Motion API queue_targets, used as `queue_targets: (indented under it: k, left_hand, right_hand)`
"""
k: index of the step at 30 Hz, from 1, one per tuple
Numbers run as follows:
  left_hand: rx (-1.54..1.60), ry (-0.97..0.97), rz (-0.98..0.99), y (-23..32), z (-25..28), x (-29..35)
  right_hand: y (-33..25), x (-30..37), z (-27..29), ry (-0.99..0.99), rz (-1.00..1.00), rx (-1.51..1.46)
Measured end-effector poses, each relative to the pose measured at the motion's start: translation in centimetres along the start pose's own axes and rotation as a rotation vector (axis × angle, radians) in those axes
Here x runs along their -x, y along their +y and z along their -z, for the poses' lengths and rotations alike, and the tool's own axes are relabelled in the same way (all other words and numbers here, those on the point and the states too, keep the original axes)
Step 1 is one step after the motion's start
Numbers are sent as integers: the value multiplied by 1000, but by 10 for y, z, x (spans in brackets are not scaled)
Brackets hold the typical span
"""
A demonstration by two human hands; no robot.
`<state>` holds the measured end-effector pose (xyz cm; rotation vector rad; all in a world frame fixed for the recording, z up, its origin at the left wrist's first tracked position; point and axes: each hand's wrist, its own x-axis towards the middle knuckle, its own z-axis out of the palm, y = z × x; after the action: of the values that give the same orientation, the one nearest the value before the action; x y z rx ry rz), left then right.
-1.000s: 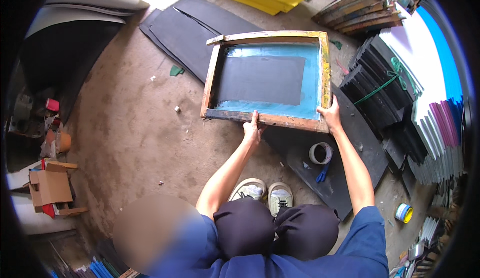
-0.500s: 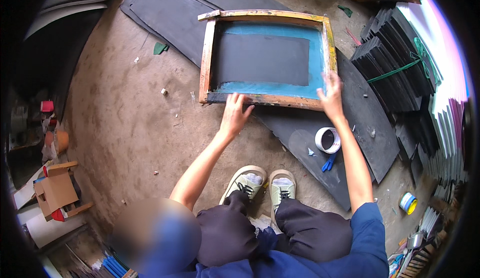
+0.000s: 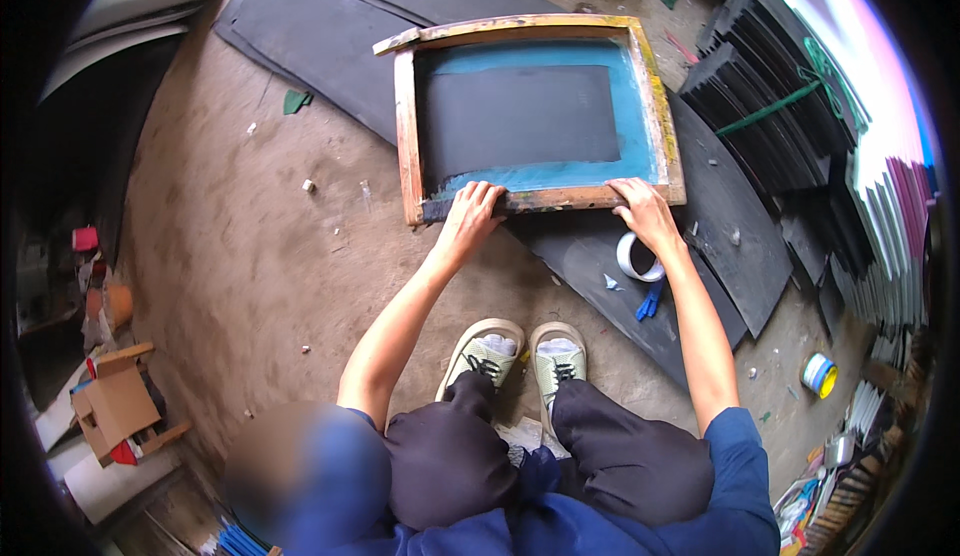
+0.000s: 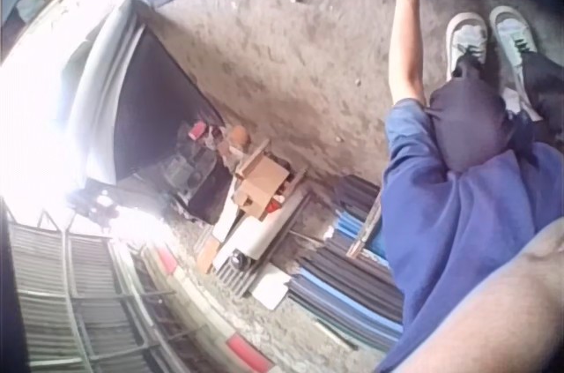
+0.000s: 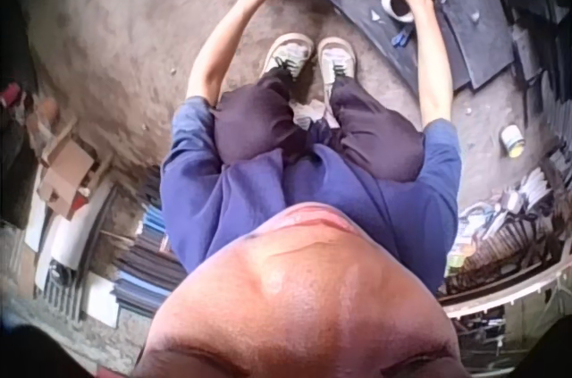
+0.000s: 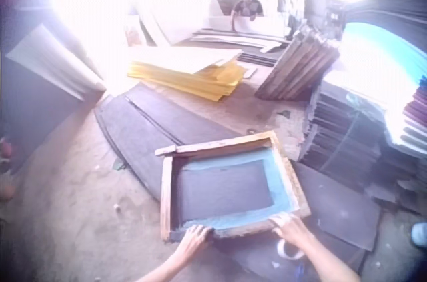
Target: The person sits on the floor and applies strips of clear tape to the edges of a wooden frame with a teal interior. They repeatedly tear tape, align it along the frame edges, and smooth it down by hand.
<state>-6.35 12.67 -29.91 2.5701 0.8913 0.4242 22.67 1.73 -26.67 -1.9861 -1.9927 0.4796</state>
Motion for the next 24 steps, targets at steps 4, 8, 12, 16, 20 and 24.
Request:
queue_targets:
  k: [4, 8, 12, 16, 20, 24]
  left_hand:
    - [72, -23, 16, 7, -2, 1]
    - [9, -43, -47, 20, -2, -6]
    - [-46, -22, -111, 30, -4, -11]
    - [-53, -54, -230, 31, 30, -23]
    - [190, -236, -107, 54, 110, -41]
    - [771, -352, 219, 118, 210, -53]
  right_hand:
    - [-8, 26, 21, 279, -91, -218]
    - [-24, 77, 24, 39, -172, -22]
    - [-30, 107, -9, -75, -108, 239]
    - [-29, 108, 10, 45, -184, 113]
    - [-68, 81, 84, 197, -143, -183]
    - [-158, 64, 174, 486, 235, 3]
